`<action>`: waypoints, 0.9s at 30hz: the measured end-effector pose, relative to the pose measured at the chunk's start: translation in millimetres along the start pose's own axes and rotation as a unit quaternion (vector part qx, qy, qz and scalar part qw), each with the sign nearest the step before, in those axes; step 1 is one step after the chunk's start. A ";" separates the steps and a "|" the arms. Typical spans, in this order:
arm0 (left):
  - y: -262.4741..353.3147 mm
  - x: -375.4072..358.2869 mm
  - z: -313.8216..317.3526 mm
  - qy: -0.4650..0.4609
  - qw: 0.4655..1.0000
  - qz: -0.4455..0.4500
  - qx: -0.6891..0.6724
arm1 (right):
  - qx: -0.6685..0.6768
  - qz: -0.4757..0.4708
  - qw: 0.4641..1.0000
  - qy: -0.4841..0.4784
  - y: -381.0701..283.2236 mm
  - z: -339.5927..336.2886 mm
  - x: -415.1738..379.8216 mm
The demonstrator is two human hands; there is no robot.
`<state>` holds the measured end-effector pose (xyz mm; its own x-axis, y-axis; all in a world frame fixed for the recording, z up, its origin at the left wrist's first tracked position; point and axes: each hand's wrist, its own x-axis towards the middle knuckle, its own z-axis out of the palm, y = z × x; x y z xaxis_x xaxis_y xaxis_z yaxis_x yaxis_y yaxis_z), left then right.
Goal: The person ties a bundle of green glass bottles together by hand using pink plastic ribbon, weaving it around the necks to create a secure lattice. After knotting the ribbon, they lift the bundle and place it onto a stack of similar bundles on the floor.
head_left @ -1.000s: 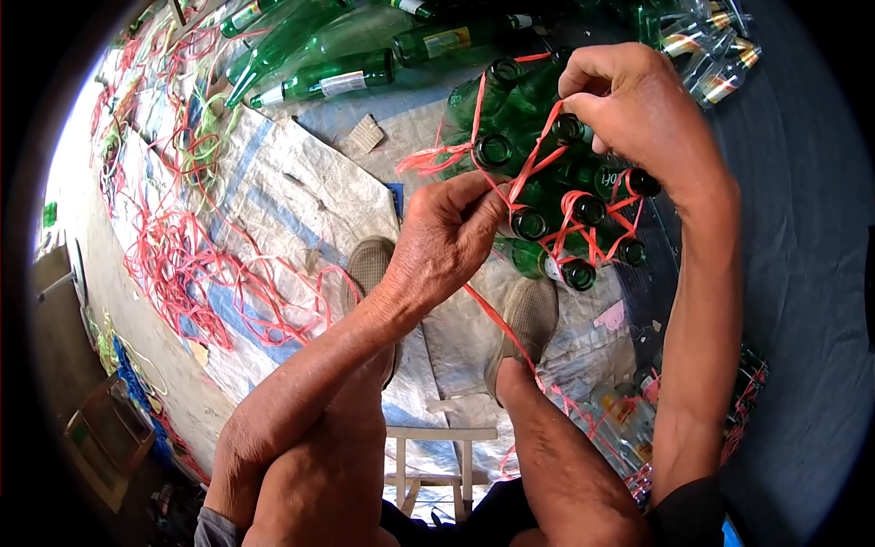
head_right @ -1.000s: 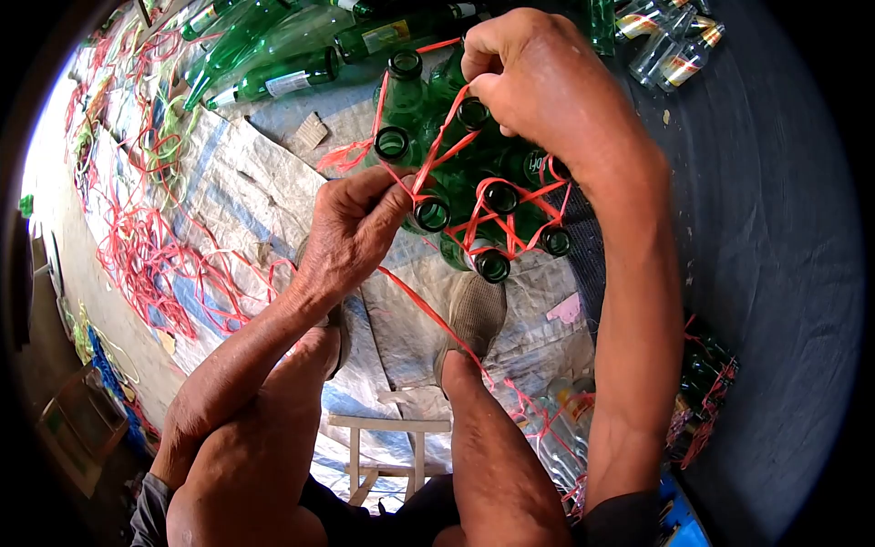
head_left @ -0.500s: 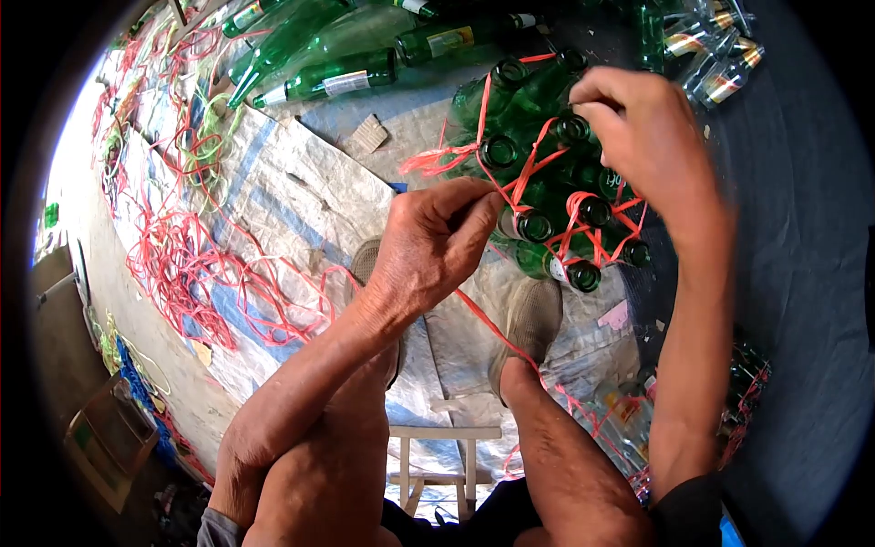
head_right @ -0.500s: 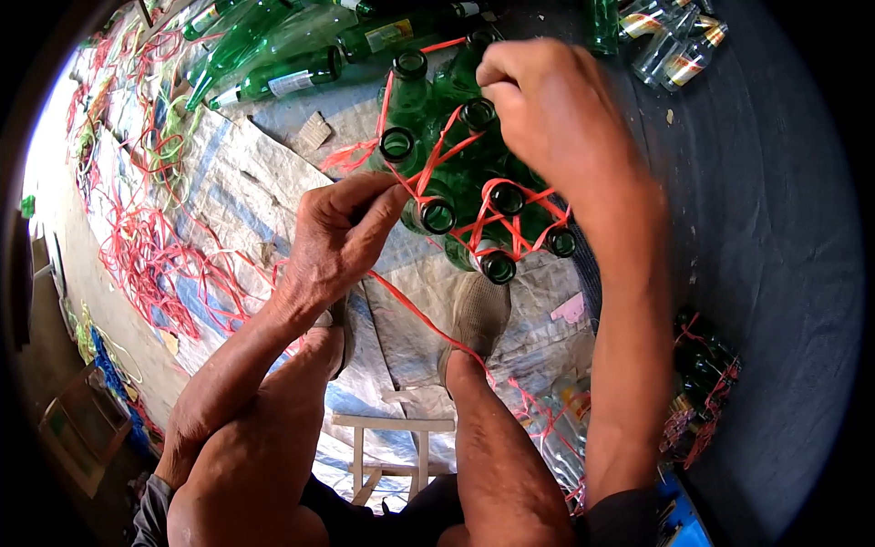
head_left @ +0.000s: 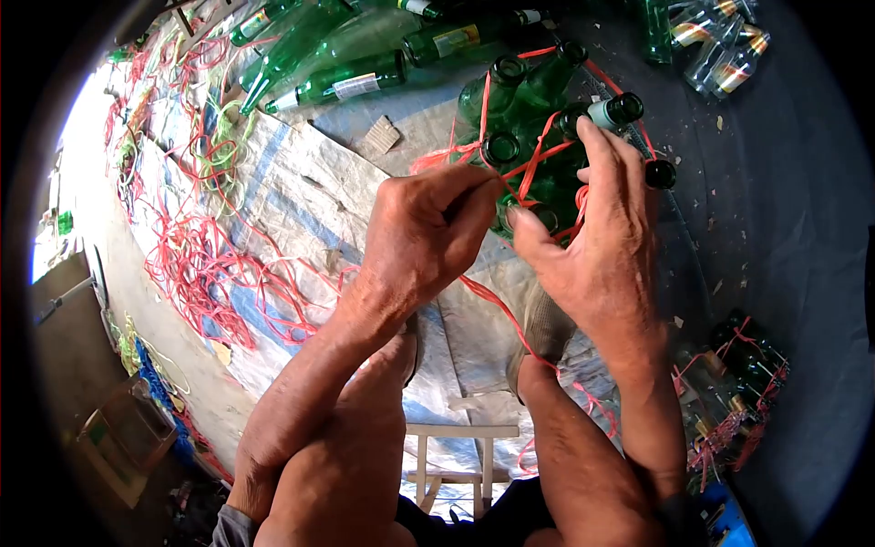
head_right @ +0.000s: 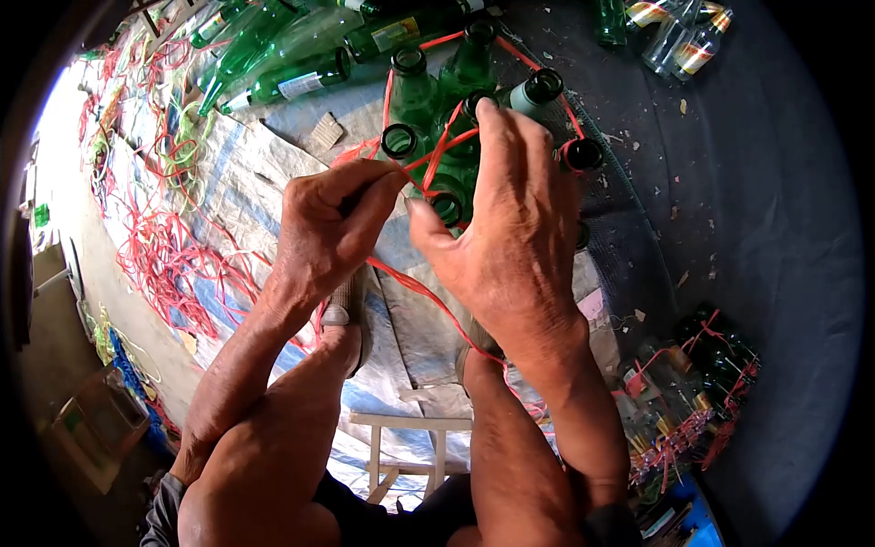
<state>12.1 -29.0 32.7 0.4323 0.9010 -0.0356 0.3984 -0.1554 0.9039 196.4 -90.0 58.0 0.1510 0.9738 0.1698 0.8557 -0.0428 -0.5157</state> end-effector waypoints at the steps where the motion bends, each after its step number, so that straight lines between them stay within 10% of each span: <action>1: 1.5 1.2 -1.8 -0.003 1.000 0.010 0.016 | -0.001 0.001 1.000 0.010 -0.3 2.6 -1.3; 18: 22.0 12.3 -29.5 -0.045 0.972 0.115 0.201 | -0.028 -0.005 0.998 0.055 -5.8 11.0 2.6; 27: 57.5 63.5 -46.4 -0.162 0.860 0.318 0.365 | -0.037 -0.010 0.997 0.060 -1.0 16.9 3.0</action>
<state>24.9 38.1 102.2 0.9057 0.3991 0.1432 0.3497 -0.8940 0.2800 187.6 -83.3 44.9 0.1889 0.9409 0.2812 0.8923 -0.0449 -0.4493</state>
